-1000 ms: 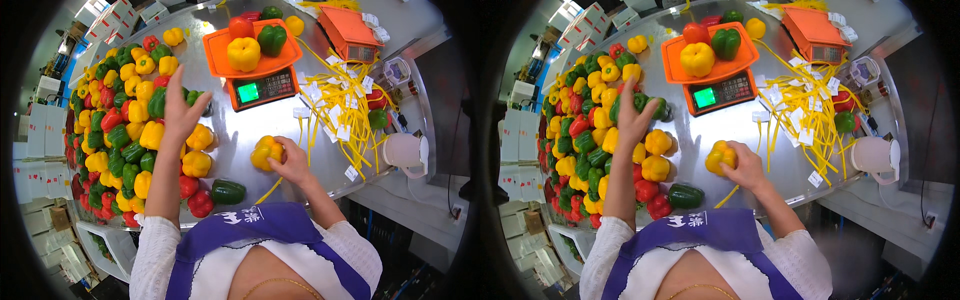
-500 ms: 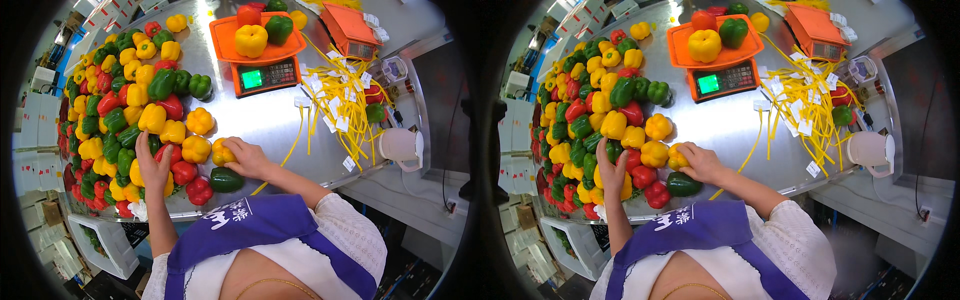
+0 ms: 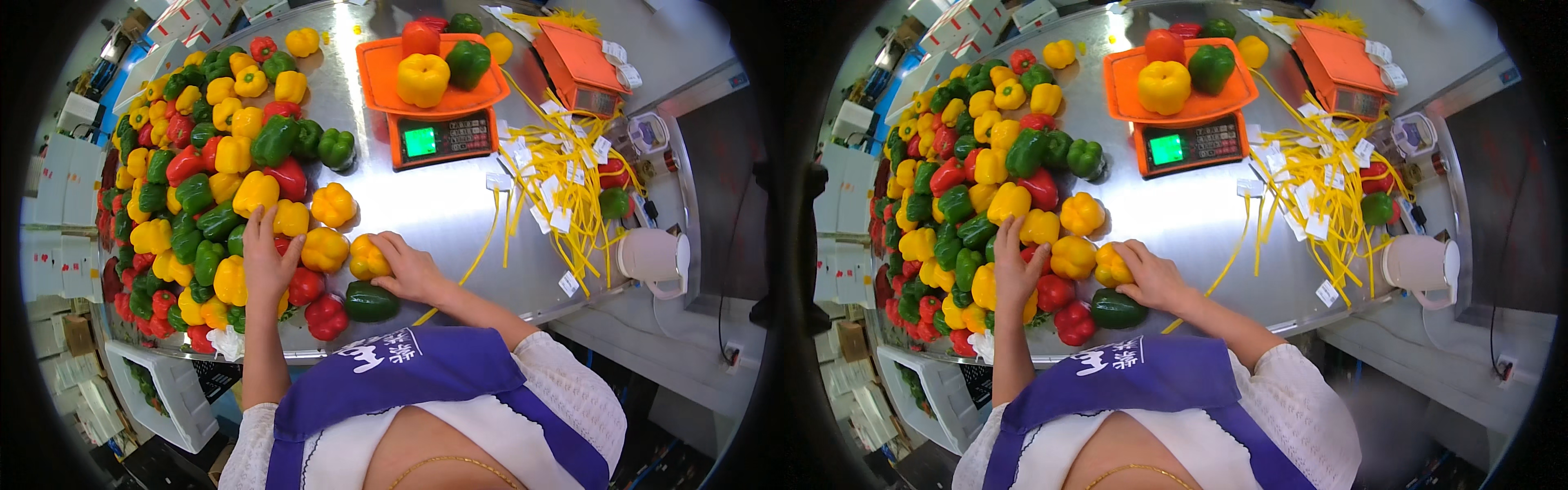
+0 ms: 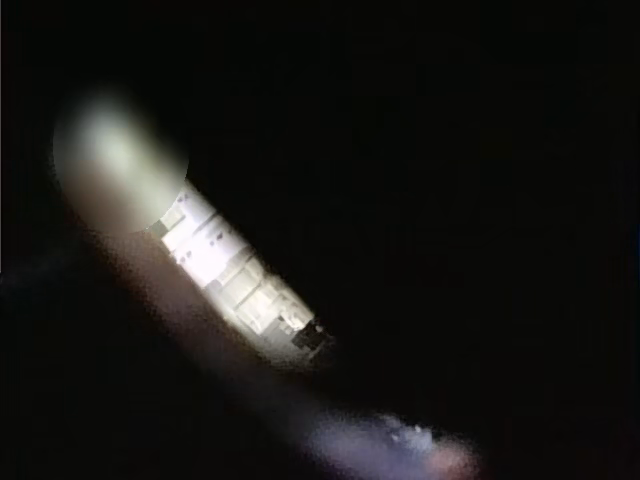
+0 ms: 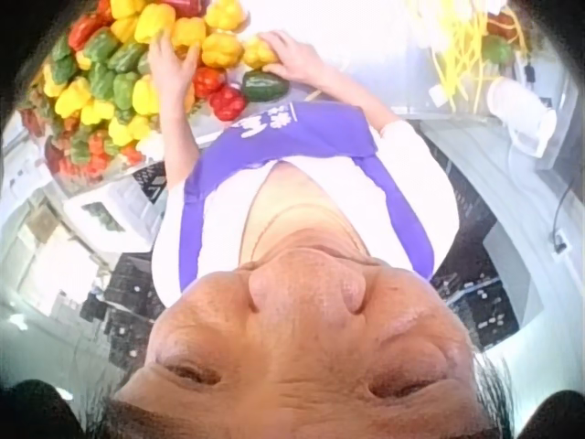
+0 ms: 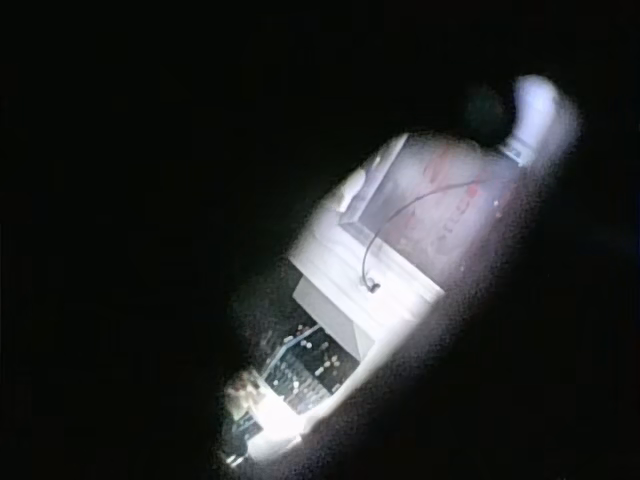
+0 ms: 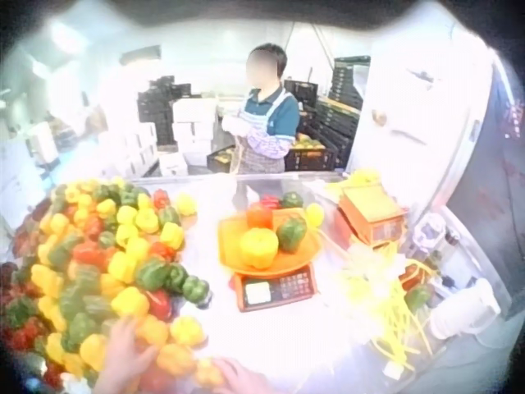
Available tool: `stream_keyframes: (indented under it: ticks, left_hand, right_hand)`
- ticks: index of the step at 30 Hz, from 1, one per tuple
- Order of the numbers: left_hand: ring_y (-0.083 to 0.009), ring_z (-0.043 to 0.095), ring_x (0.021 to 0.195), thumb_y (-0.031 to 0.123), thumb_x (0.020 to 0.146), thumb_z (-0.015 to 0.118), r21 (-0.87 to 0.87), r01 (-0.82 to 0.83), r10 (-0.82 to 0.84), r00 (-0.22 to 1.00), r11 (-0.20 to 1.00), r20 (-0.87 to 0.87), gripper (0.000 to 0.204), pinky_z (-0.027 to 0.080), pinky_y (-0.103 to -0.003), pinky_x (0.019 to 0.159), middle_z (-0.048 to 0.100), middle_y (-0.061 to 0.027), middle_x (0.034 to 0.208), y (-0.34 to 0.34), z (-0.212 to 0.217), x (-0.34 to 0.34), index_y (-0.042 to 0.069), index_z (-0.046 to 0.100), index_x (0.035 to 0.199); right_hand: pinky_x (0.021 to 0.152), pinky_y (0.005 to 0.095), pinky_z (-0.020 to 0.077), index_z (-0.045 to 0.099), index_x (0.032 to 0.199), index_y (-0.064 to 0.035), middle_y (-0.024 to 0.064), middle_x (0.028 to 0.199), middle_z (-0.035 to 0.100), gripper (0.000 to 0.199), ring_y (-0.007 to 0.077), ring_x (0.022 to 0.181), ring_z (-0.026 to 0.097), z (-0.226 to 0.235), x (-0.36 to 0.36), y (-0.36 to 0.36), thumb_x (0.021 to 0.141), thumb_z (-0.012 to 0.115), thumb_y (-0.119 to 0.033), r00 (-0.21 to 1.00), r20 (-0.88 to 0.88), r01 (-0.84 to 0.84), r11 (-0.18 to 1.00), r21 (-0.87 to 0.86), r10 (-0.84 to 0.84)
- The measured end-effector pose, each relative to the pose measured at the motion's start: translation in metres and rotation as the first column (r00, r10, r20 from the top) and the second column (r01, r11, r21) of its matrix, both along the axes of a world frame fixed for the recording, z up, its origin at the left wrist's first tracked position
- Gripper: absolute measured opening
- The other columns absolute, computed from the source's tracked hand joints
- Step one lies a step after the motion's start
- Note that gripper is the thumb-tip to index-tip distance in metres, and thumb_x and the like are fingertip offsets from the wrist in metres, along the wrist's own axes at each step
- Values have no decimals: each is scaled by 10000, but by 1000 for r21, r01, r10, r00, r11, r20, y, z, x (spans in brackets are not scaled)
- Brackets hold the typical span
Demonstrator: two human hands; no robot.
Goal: The person sorts bell peppers by color from a large pile on a metal table. They pick individual peppers, place them on a digital scale, and then move them to a nearby area. The process is repeated continuously with red, yellow, green, and orange peppers.
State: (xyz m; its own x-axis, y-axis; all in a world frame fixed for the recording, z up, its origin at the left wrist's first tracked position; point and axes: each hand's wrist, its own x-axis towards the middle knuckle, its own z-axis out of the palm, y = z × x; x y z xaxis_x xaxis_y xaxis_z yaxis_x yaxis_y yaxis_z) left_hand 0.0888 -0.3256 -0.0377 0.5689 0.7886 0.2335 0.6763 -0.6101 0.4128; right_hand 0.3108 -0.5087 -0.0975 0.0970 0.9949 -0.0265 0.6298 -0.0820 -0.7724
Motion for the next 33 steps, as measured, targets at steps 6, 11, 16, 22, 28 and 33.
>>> stream_keyframes:
  ticks: [6, 11, 16, 22, 28, 33]
  left_hand:
    - [-446, 472, 1324, 262, 815, 809, 40, -10, 9, 1000, 999, 9, 647, 398, -500, 1114, 491, -262, 1434, 0, -3, 0, 51, 556, 1372]
    - [-444, 482, 1302, 319, 822, 791, 8, -25, 24, 998, 1000, 63, 635, 418, -500, 1083, 490, -251, 1405, -6, 7, 0, 64, 561, 1356]
    - [-441, 488, 1296, 345, 812, 802, 17, -36, 32, 987, 999, 157, 648, 428, -510, 1067, 493, -251, 1396, -9, 6, -10, 65, 564, 1347]
    - [-440, 494, 1296, 334, 813, 806, 41, 83, -92, 937, 996, 338, 625, 419, -498, 1081, 483, -245, 1424, -6, 5, -13, 59, 582, 1327]
    - [-429, 464, 1334, 250, 820, 799, 42, 292, -258, 757, 956, 600, 569, 397, -481, 1116, 466, -227, 1447, 8, 24, -61, 55, 584, 1310]
    - [-421, 477, 1326, 197, 810, 807, 36, 173, -162, 797, 984, 582, 511, 415, -470, 1107, 474, -219, 1448, 56, 29, -155, 52, 607, 1257]
  right_hand:
    - [929, 477, 542, 390, 1481, -110, 167, 1414, 503, 811, 412, 1186, 599, -13, -6, 8, 805, 793, -306, 999, 49, -3, 999, -51, 5]
    - [919, 483, 541, 392, 1472, -120, 160, 1429, 495, 795, 395, 1201, 596, -17, -16, 5, 802, 780, -302, 994, 101, 43, 997, -68, -36]
    - [934, 475, 533, 391, 1474, -110, 169, 1416, 518, 819, 401, 1164, 624, -1, -25, 10, 790, 791, -317, 983, 175, 81, 981, -178, -49]
    - [929, 485, 532, 417, 1451, -109, 180, 1377, 557, 820, 406, 1136, 641, 12, -34, 14, 777, 827, -336, 954, 293, 144, 960, -242, -69]
    - [985, 456, 509, 442, 1405, -90, 196, 1312, 603, 803, 408, 1162, 628, 13, -51, 21, 730, 868, -182, 942, 263, 284, 914, -291, -209]
    - [1002, 431, 506, 436, 1398, -85, 200, 1246, 641, 850, 371, 1145, 640, -10, -46, 21, 677, 886, -64, 922, 214, 379, 870, -315, -323]
